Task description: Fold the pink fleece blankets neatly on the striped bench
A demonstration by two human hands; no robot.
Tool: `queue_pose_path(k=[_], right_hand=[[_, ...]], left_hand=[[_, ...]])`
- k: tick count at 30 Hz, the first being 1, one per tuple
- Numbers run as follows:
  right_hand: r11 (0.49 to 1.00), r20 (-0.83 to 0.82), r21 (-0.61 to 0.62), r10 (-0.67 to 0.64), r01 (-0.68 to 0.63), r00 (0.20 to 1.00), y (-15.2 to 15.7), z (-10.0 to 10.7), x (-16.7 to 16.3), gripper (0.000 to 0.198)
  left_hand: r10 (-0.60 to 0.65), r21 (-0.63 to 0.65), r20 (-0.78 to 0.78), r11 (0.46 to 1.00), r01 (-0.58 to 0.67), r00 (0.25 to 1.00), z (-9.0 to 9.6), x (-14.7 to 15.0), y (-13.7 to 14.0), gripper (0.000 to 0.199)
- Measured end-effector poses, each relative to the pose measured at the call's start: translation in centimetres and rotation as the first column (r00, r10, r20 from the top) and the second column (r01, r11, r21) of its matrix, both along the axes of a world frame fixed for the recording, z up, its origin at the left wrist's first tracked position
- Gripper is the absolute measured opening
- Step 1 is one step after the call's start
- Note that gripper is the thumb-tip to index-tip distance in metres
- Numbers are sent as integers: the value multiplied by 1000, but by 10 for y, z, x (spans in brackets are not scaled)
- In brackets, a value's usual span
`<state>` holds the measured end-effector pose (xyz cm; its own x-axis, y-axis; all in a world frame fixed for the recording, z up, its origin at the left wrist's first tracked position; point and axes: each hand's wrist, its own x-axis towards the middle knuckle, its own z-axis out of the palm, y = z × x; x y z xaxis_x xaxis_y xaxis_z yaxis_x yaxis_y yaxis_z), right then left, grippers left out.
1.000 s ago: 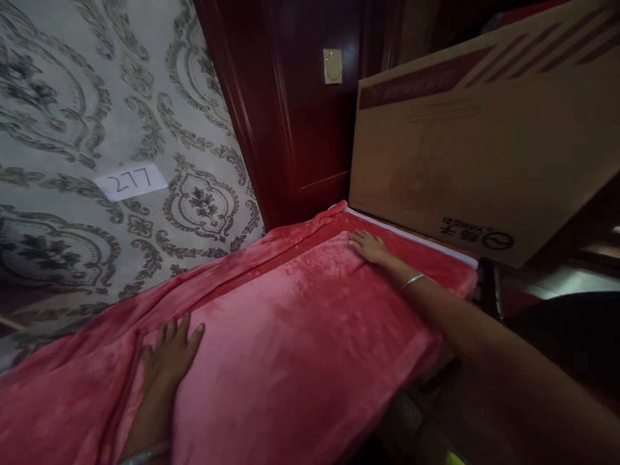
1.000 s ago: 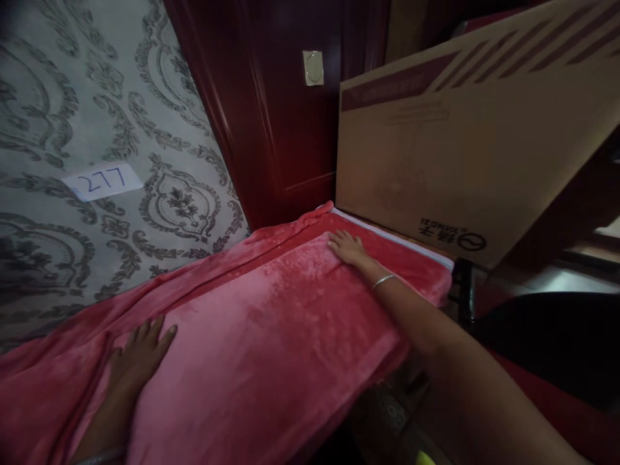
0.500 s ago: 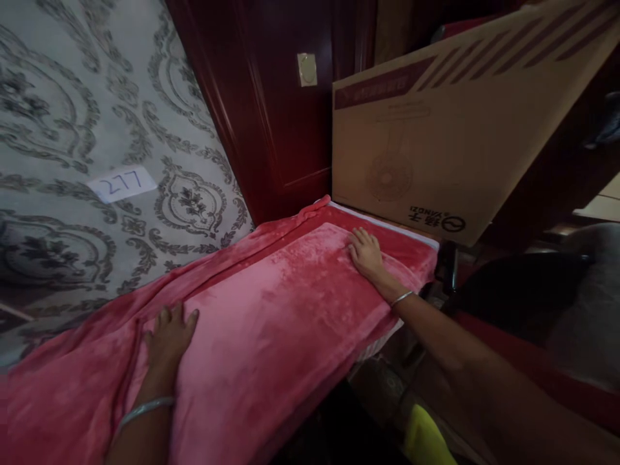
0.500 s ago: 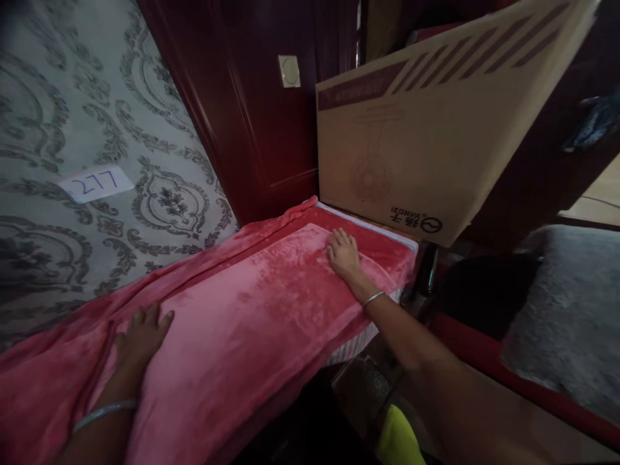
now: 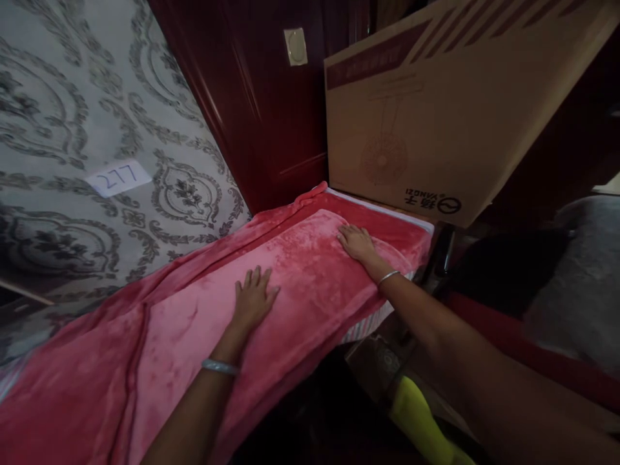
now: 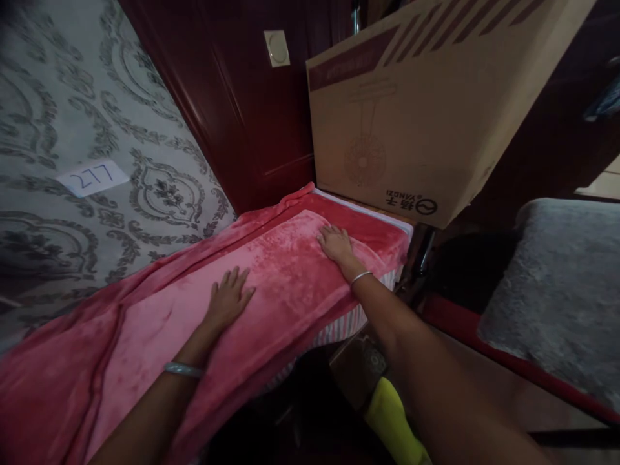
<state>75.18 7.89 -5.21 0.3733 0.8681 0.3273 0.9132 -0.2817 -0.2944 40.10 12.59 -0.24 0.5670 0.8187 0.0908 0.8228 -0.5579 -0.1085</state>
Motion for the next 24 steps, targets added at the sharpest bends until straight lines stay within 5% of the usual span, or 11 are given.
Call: queue_pose_path(k=[4, 12, 15, 18, 24], right_hand=[[1000, -8, -5, 3, -3, 1000, -1, 0, 2, 49], [1000, -33, 12, 15, -14, 999, -1, -2, 5, 50], [1000, -35, 14, 13, -12, 999, -1, -2, 6, 51], [1000, -31, 15, 11, -10, 999, -1, -1, 6, 52], [1000, -38, -24, -3, 2, 999, -5, 7, 1, 50]], left_hand=[[7, 16, -16, 1000, -7, 1000, -17, 1, -7, 64], [58, -161, -43, 985, -64, 997, 6, 8, -17, 69], [-145, -155, -4, 978, 142, 989, 0, 23, -38, 69], [-374, -142, 34, 916, 374, 927, -14, 34, -57, 65], [-388, -129, 53, 911, 392, 920, -28, 35, -63, 63]])
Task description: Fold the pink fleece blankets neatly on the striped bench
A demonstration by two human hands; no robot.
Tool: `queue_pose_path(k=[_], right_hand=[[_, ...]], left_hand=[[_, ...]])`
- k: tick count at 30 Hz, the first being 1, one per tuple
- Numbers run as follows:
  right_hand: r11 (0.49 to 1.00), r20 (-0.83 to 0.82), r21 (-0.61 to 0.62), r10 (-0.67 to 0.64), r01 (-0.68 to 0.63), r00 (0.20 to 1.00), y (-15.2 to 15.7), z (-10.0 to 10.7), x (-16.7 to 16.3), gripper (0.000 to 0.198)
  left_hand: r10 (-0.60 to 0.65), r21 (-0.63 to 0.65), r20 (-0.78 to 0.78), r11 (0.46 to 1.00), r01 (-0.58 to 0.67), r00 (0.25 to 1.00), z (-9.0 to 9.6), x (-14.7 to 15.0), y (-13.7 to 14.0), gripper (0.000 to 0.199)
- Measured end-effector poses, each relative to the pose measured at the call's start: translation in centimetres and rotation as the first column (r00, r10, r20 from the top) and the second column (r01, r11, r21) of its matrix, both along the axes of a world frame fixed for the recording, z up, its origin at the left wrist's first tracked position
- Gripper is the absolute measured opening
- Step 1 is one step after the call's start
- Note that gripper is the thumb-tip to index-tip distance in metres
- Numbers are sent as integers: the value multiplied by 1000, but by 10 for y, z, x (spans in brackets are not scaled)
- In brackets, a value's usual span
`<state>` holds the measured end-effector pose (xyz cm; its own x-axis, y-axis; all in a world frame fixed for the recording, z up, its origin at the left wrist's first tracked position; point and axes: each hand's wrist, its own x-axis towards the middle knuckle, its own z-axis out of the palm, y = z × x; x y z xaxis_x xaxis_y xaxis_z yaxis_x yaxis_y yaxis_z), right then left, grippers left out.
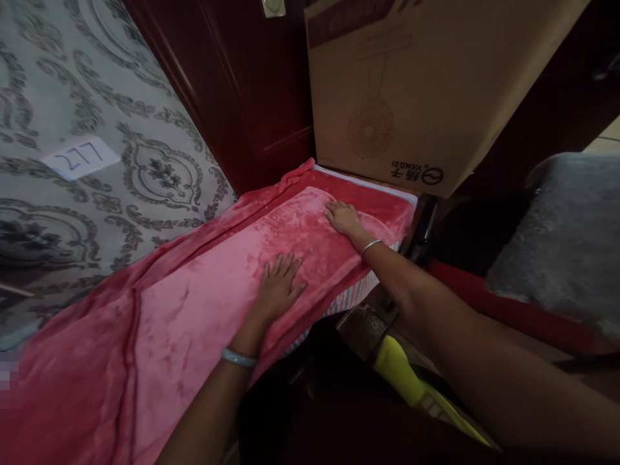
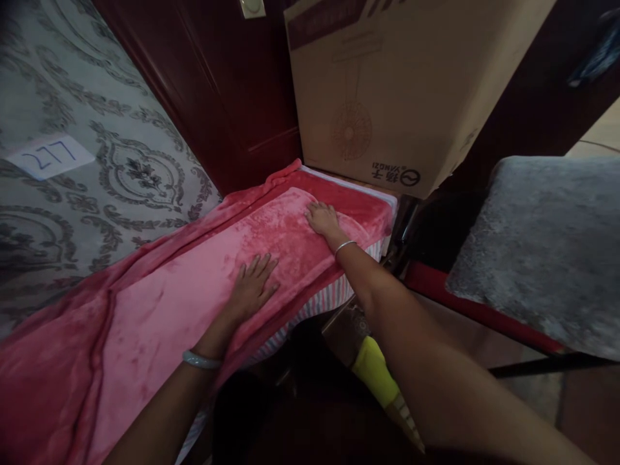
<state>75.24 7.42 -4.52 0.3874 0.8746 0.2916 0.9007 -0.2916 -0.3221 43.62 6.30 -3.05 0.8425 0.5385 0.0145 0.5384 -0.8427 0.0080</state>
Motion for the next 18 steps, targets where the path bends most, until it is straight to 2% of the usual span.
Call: queue_pose_path(k=[5, 12, 18], right_hand=[[998, -11, -26, -59, 59, 998, -6, 13, 1, 49], [959, 3, -109, -264, 262, 965, -32, 25, 20, 45], [945, 3, -125, -305, 303, 952, -38, 32, 27, 42]], left_hand=[[-7, 19, 28, 1000, 6, 1000, 0, -1, 4, 63], [-8, 10, 42, 1000, 7, 999, 2, 1, 2, 62], [-15, 20, 61, 1000, 14, 998, 2, 0, 3, 62]])
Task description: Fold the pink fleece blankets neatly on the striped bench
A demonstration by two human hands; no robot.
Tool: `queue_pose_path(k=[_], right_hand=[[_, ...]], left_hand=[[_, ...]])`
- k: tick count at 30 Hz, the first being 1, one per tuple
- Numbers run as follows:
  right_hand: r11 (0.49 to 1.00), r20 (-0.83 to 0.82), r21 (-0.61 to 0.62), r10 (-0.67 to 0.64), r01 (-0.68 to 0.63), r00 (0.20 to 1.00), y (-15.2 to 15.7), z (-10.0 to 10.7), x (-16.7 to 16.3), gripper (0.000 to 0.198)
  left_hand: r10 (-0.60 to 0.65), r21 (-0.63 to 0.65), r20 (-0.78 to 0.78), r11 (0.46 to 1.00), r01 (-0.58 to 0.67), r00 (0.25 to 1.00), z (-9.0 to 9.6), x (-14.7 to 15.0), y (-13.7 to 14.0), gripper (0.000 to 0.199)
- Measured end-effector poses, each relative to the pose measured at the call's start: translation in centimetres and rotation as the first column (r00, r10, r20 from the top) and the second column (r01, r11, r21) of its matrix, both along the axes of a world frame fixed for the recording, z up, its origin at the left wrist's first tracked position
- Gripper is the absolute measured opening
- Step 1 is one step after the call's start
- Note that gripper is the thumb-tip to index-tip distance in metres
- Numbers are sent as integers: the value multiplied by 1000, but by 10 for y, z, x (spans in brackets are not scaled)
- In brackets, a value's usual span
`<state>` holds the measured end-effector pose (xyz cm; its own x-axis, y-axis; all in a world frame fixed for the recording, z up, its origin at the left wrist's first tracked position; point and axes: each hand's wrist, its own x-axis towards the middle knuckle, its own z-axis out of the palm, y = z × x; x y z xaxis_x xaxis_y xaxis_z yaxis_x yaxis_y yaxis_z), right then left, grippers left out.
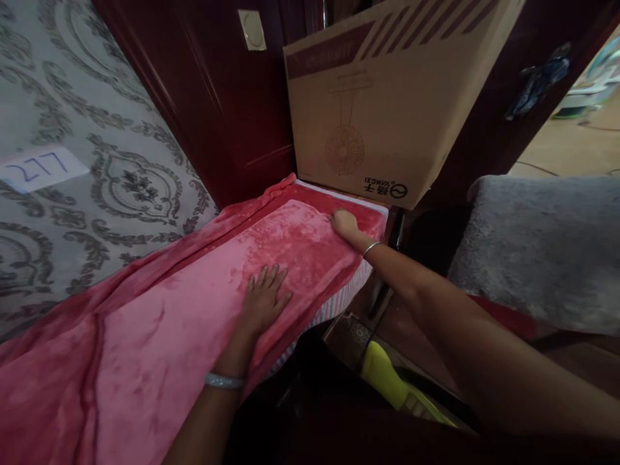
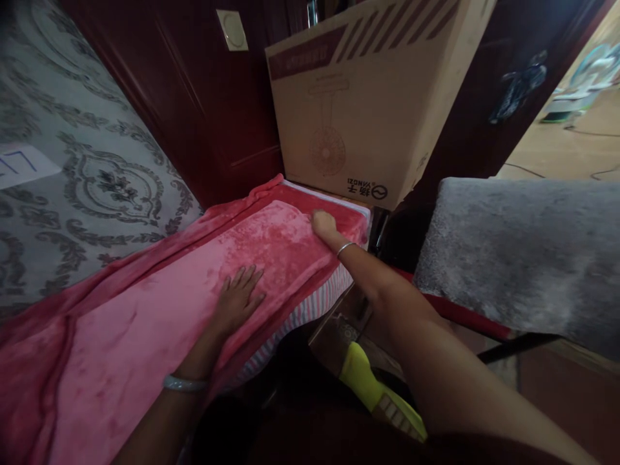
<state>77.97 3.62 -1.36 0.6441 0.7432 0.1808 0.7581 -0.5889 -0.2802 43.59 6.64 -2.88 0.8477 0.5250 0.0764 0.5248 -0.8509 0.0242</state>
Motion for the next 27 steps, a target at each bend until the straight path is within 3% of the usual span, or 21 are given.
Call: queue_pose_path(k=[14, 22, 27], right_hand=[[993, -83, -115, -20, 10, 996, -9, -1, -3, 48], [998, 3, -68, -13, 13, 1000, -25, -9, -24, 43], [999, 12, -42, -8, 8, 1000, -22, -14, -22, 41]], left_hand=[[9, -36, -1, 999, -9, 1000, 1, 0, 0, 62], [14, -83, -9, 996, -15, 1000, 5, -3, 0, 62], [-34, -89, -37, 996, 31, 999, 27, 36, 20, 58]])
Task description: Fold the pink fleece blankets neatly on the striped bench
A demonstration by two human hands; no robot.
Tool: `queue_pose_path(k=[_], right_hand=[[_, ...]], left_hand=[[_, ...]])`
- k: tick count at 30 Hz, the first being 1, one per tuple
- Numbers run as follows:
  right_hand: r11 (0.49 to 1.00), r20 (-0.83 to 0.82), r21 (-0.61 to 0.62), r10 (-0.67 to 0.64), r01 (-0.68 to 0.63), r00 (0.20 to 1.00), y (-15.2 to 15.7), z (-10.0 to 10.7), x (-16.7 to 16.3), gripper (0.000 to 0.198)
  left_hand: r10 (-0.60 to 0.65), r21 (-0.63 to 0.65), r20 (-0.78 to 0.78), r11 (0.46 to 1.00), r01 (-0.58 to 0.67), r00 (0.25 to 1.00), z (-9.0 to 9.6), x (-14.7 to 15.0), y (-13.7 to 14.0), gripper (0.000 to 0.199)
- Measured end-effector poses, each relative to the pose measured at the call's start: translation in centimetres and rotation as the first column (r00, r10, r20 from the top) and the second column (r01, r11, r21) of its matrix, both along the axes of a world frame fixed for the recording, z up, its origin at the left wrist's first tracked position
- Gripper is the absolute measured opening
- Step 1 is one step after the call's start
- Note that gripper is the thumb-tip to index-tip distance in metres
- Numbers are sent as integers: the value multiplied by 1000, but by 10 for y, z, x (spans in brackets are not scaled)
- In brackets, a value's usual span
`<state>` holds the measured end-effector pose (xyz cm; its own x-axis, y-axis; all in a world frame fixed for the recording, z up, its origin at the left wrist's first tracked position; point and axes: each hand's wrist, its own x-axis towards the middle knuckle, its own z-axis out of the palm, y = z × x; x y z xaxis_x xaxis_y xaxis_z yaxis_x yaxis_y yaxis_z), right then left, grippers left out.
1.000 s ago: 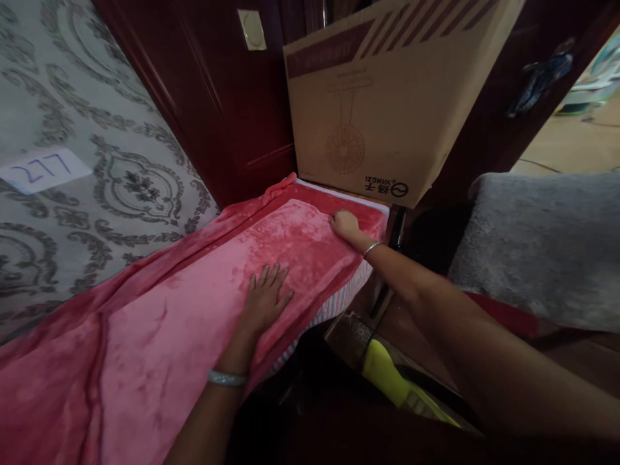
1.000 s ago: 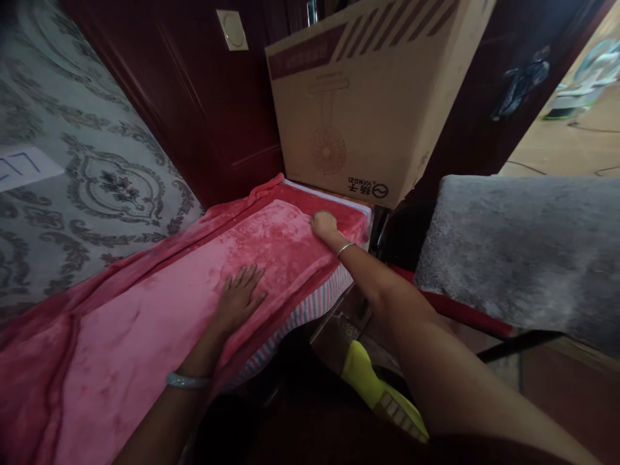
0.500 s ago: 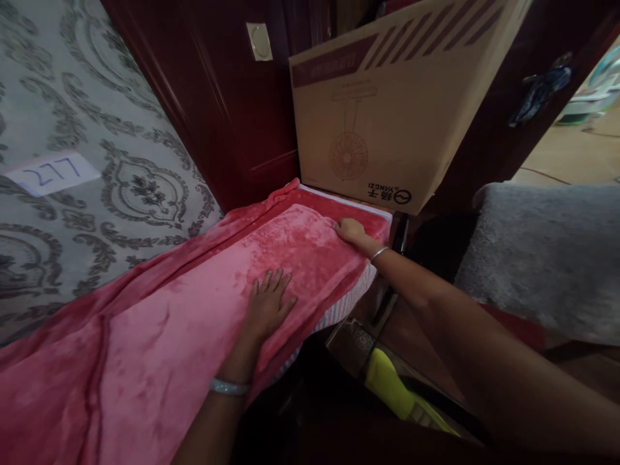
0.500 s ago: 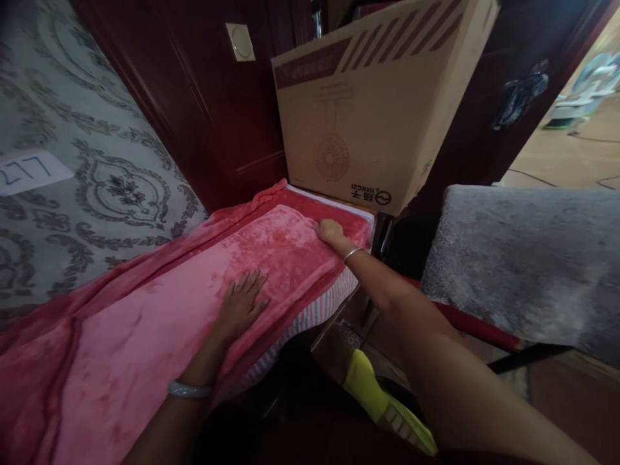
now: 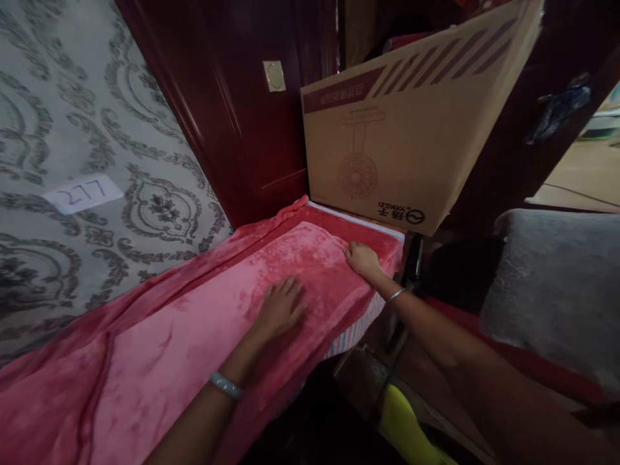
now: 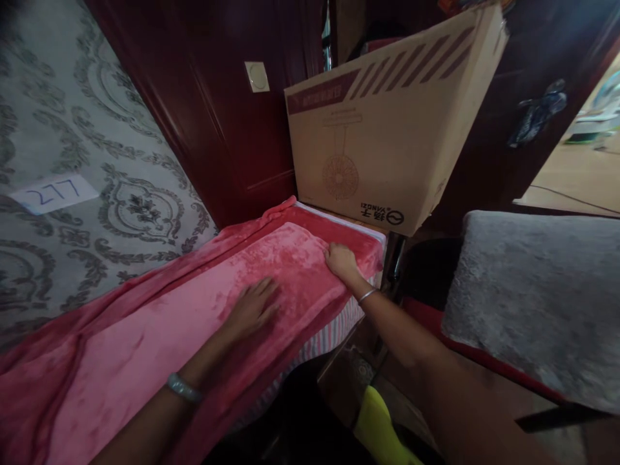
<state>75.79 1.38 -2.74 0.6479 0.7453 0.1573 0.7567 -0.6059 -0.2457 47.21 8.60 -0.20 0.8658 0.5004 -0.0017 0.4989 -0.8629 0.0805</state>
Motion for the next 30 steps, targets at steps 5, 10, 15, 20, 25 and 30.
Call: queue_pose_path(k=[5, 10, 15, 20, 25, 30], right_hand=[[1000, -4, 21, -2, 2, 1000, 3, -5, 4, 40], [999, -18, 37, -2, 2, 1000, 3, -7, 6, 37], [999, -16, 37, 8, -7, 1000, 4, -8, 7, 37], [999, -24, 37, 7, -6, 1000, 5, -12, 10, 36], [999, -21, 38, 9, -8, 1000, 5, -13, 10, 33], [999, -33, 49, 10, -9, 999, 5, -13, 10, 32]], left_hand=[[-45, -33, -48, 999, 43, 998, 6, 77, 30, 61], [-54, 30, -56, 998, 56, 997, -4, 119, 68, 64], [177, 34, -68, 984, -175, 982, -1, 130, 122, 64], [269, 18, -47, 963, -268, 962, -7, 142, 161, 66], [299, 29, -53, 954, -298, 953, -5, 149, 175, 68], [263, 84, 11, 961, -263, 965, 8, 163, 149, 64]])
